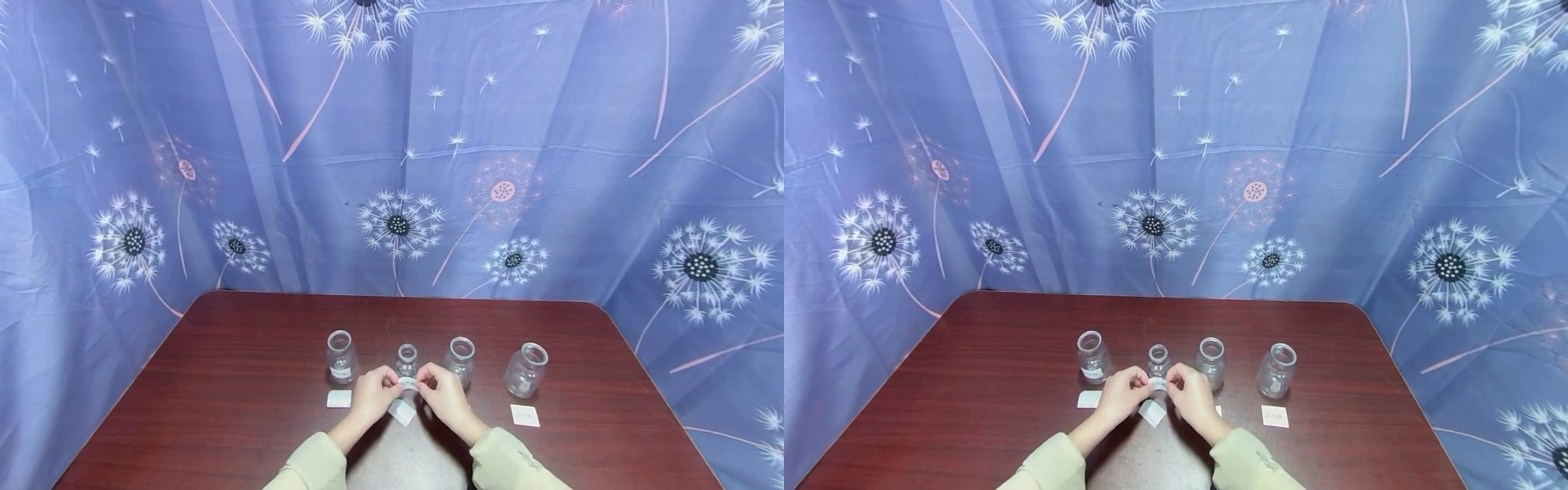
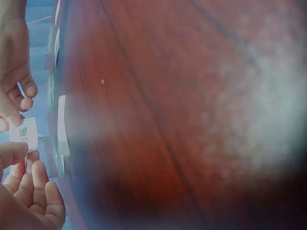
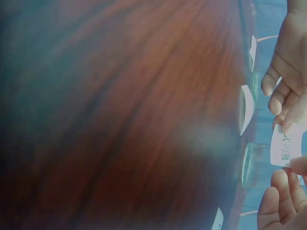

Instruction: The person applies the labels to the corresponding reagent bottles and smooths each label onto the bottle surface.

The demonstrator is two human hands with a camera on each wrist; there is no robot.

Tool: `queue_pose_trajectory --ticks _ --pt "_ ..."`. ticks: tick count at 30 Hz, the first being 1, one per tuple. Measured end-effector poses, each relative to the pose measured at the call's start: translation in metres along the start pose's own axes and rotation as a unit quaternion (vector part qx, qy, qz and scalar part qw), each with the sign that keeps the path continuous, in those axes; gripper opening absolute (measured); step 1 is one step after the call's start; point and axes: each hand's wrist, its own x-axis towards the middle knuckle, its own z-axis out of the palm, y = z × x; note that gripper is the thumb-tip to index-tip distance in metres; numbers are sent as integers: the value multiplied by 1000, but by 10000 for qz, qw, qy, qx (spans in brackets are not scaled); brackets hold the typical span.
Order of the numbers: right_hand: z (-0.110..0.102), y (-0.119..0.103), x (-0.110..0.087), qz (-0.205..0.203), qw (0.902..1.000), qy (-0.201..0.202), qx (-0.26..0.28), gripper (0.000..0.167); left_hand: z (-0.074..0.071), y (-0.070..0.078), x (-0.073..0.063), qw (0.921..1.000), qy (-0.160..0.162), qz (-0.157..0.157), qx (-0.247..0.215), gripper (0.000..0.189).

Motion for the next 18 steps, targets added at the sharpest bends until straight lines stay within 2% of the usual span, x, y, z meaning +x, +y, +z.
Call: queue_pose_trajectory --ticks 7,18 --pt "1 2 1 13 10000 3 -75 17 4 -2 4 9992 -58 -270 281 14" --pt "0 4 2 189 9993 -227 229 12 6 -3 8 9986 142 -315 401 14"
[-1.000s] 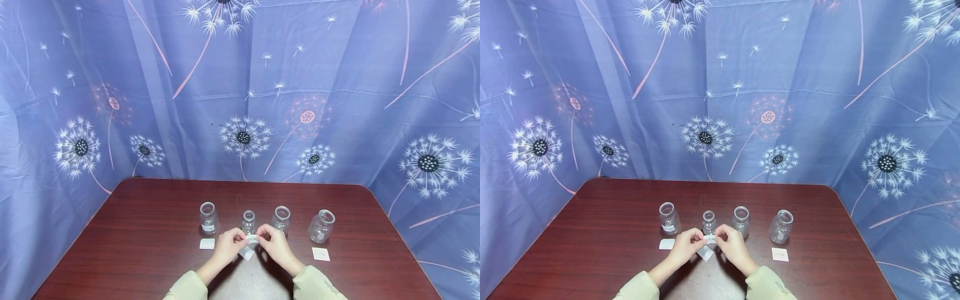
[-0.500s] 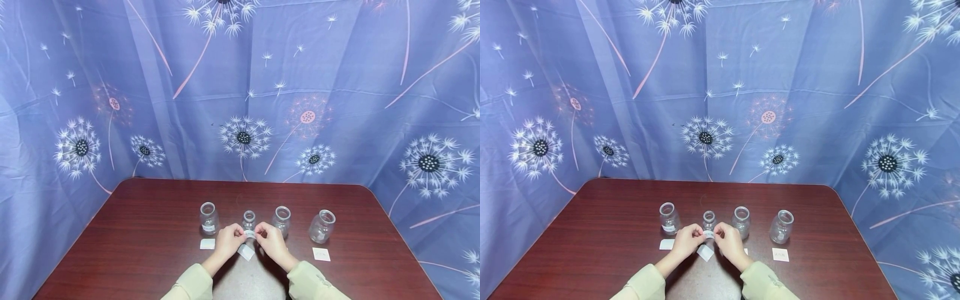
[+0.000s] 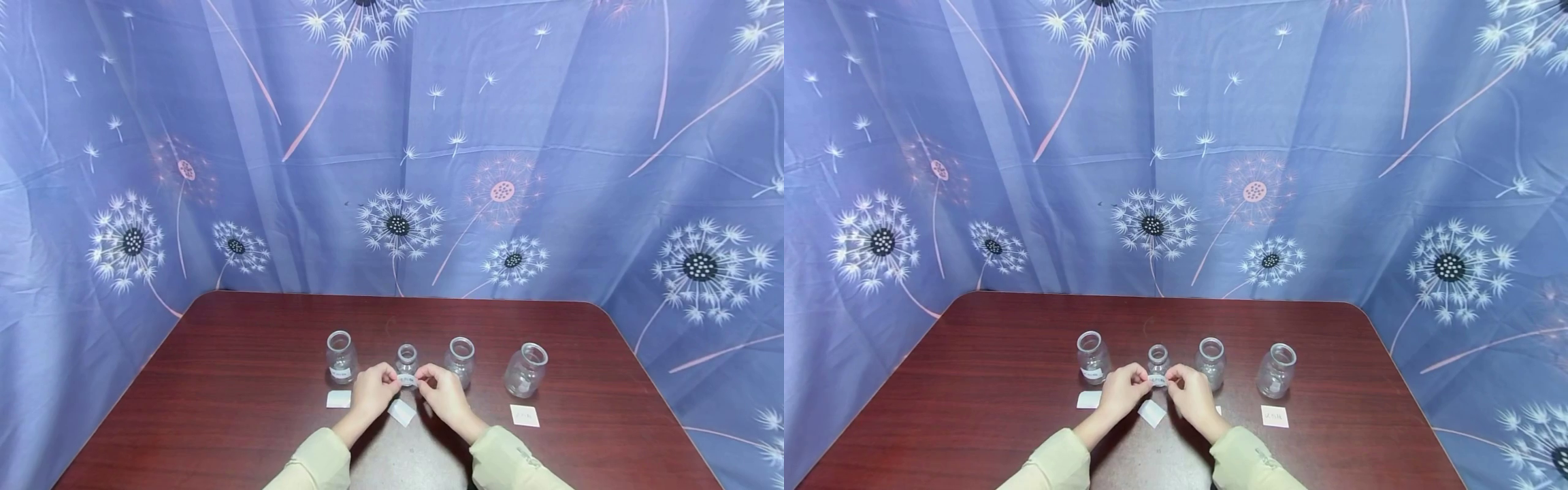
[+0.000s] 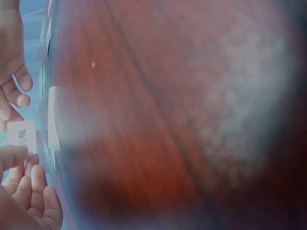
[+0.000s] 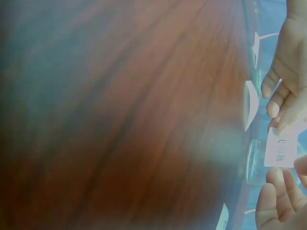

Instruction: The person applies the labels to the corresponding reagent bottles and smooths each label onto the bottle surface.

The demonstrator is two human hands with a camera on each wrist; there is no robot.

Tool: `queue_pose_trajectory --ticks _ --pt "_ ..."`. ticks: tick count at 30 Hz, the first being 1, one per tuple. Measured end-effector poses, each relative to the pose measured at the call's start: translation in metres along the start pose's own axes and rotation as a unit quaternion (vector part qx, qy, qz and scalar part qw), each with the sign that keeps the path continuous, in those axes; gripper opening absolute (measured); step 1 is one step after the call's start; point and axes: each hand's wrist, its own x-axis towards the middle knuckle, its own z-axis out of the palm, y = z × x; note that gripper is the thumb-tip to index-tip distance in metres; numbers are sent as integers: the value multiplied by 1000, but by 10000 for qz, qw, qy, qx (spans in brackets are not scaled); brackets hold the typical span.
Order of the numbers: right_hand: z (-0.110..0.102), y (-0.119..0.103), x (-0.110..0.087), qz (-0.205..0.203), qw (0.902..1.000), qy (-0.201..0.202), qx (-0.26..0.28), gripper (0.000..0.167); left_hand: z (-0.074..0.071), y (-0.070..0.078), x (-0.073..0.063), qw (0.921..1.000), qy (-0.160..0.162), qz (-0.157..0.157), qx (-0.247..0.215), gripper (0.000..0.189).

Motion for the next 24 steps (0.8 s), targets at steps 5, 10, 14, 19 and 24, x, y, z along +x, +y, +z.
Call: queue_pose_trajectory --ticks 5,10,14,19,24 --pt "-2 2 0 -24 9999 -83 145 10 0 0 1 10000 12 -45 -37 14" --pt "-4 4 0 43 9992 -281 264 14 0 -1 2 9999 38 -44 -93 14" --pt "-6 2 -2 171 9985 -445 280 23 1 -2 1 9999 37 -40 -126 14" --pt "-5 -2 -2 235 9981 -470 314 36 0 -1 -1 9999 9 -28 -105 13" --pt "-2 -2 2 29 9988 -455 149 45 0 -1 -2 9999 21 78 -130 12"
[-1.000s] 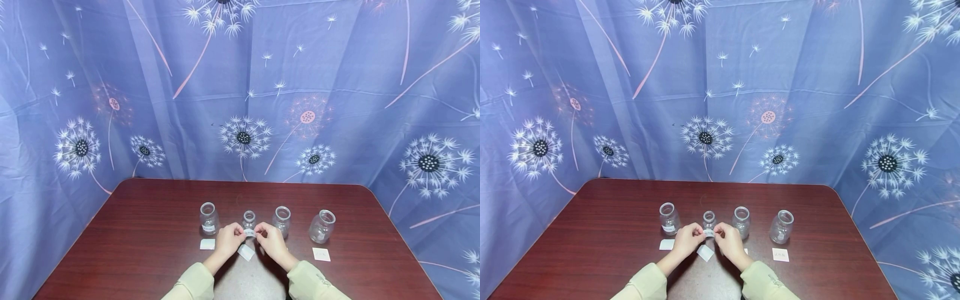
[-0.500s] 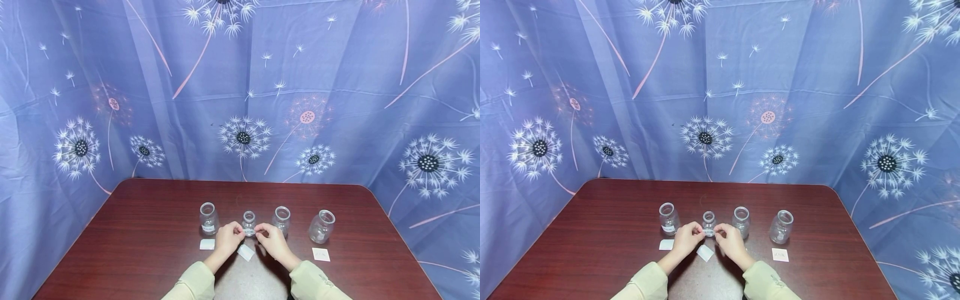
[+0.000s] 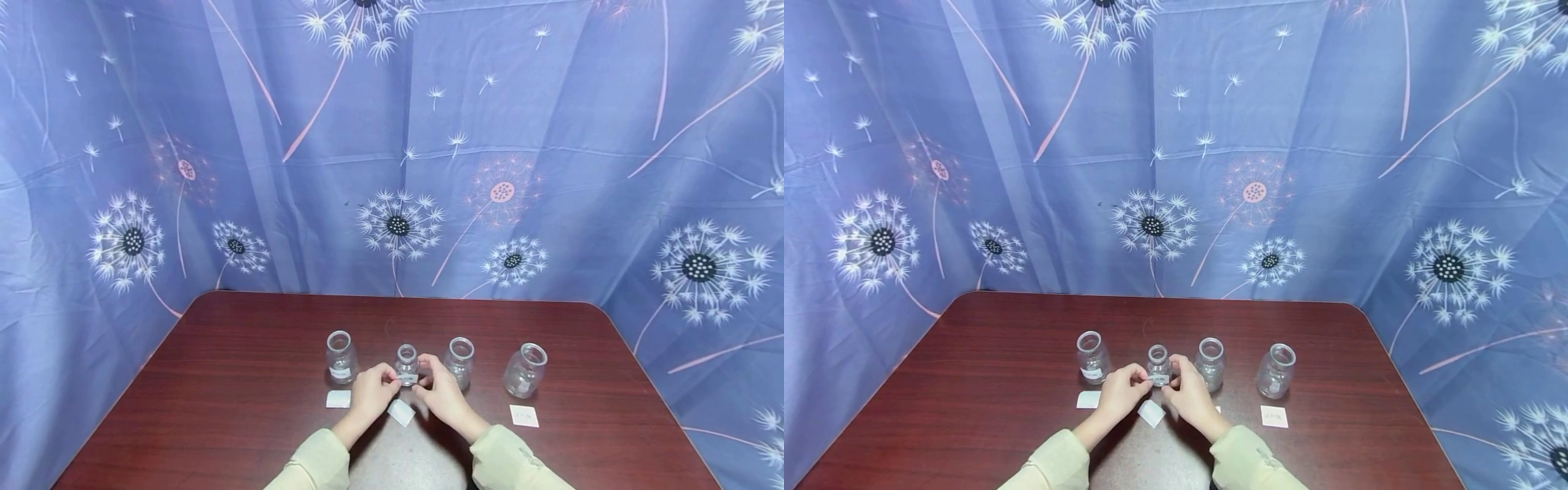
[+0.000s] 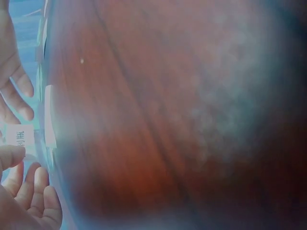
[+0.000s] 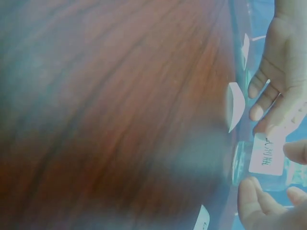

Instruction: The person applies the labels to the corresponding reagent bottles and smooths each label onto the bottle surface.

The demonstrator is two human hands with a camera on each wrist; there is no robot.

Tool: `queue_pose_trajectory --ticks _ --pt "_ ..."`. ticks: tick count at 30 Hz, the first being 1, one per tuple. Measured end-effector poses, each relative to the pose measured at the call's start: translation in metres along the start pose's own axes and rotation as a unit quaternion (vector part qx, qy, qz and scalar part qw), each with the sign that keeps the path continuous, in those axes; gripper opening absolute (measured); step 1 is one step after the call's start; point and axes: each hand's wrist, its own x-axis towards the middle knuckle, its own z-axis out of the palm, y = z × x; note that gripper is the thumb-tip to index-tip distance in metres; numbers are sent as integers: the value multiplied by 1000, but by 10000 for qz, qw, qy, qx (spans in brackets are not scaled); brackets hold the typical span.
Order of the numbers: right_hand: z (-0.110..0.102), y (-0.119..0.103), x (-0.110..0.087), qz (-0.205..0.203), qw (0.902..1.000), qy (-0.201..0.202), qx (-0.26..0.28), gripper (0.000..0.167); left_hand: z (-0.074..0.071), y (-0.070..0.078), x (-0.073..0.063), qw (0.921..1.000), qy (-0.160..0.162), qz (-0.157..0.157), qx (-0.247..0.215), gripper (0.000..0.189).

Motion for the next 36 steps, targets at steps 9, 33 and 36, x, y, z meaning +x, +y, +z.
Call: queue_pose_trajectory --ticks 9,33,36 --pt "6 2 5 -107 9995 82 -297 52 -1 -3 -3 9994 -253 87 -232 15" --pt "3 -1 25 -380 9963 -304 -704 51 -10 -2 17 9896 -644 1243 330 50" --pt "2 -1 25 -355 9969 -393 -585 47 -11 -2 18 9895 -618 1251 388 48"
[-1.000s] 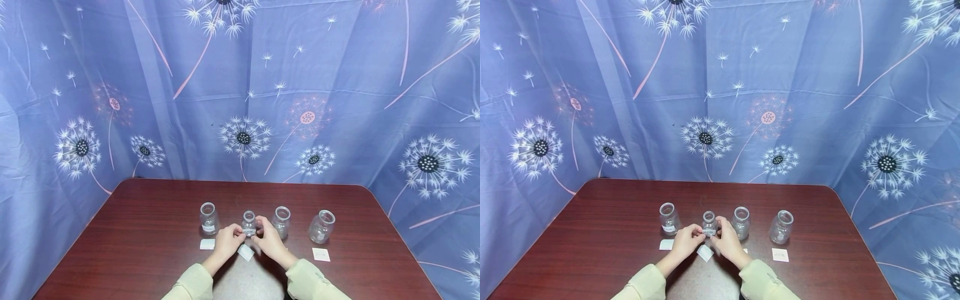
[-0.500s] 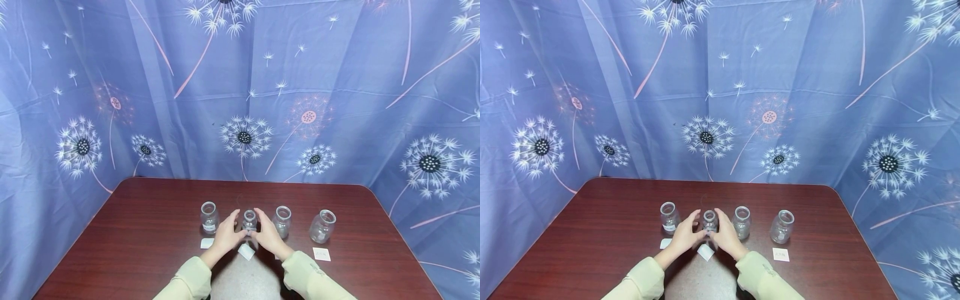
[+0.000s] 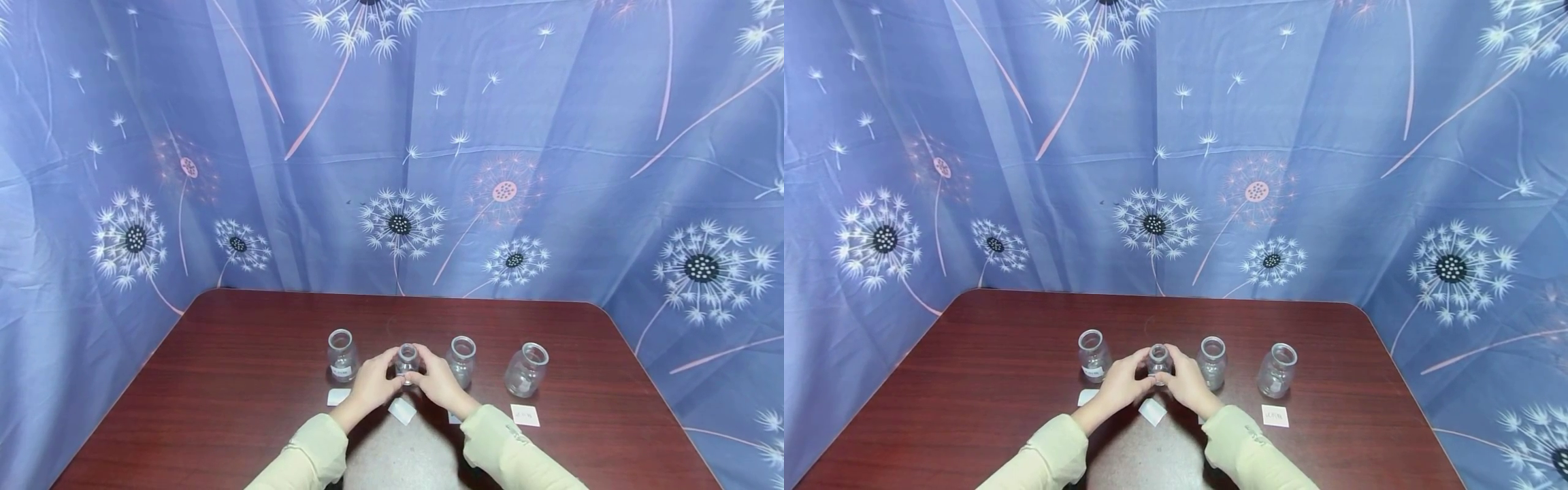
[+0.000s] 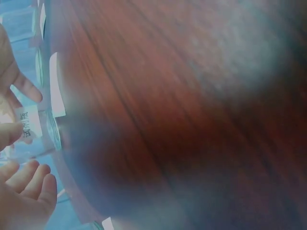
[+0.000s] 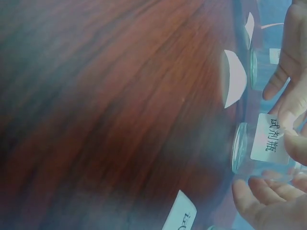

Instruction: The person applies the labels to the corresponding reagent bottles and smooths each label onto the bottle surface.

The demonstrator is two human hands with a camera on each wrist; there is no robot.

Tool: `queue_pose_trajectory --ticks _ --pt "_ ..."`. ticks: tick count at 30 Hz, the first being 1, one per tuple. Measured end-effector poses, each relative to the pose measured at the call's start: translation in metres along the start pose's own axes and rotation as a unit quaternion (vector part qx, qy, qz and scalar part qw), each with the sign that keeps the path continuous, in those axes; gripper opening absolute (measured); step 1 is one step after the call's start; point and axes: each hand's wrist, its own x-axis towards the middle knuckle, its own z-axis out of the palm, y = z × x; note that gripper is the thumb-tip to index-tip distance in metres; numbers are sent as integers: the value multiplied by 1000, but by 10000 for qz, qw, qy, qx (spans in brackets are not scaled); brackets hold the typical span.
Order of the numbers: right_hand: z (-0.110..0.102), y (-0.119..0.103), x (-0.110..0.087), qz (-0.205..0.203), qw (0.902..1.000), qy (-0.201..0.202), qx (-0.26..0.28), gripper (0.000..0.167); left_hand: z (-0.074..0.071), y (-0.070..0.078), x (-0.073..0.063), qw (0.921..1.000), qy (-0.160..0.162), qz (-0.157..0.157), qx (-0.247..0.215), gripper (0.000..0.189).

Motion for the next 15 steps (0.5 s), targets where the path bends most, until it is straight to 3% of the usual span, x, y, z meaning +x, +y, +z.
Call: queue_pose_trajectory --ticks 7,12,15 --pt "-3 -1 -3 -149 9996 -192 -171 47 -2 0 -2 9997 98 -140 175 45" --pt "-4 0 -6 -238 9991 -143 -335 45 -3 -1 -3 9986 253 133 439 45" --pt "-4 1 -6 -294 9986 -75 -440 44 -5 -2 -2 9976 189 316 588 45"
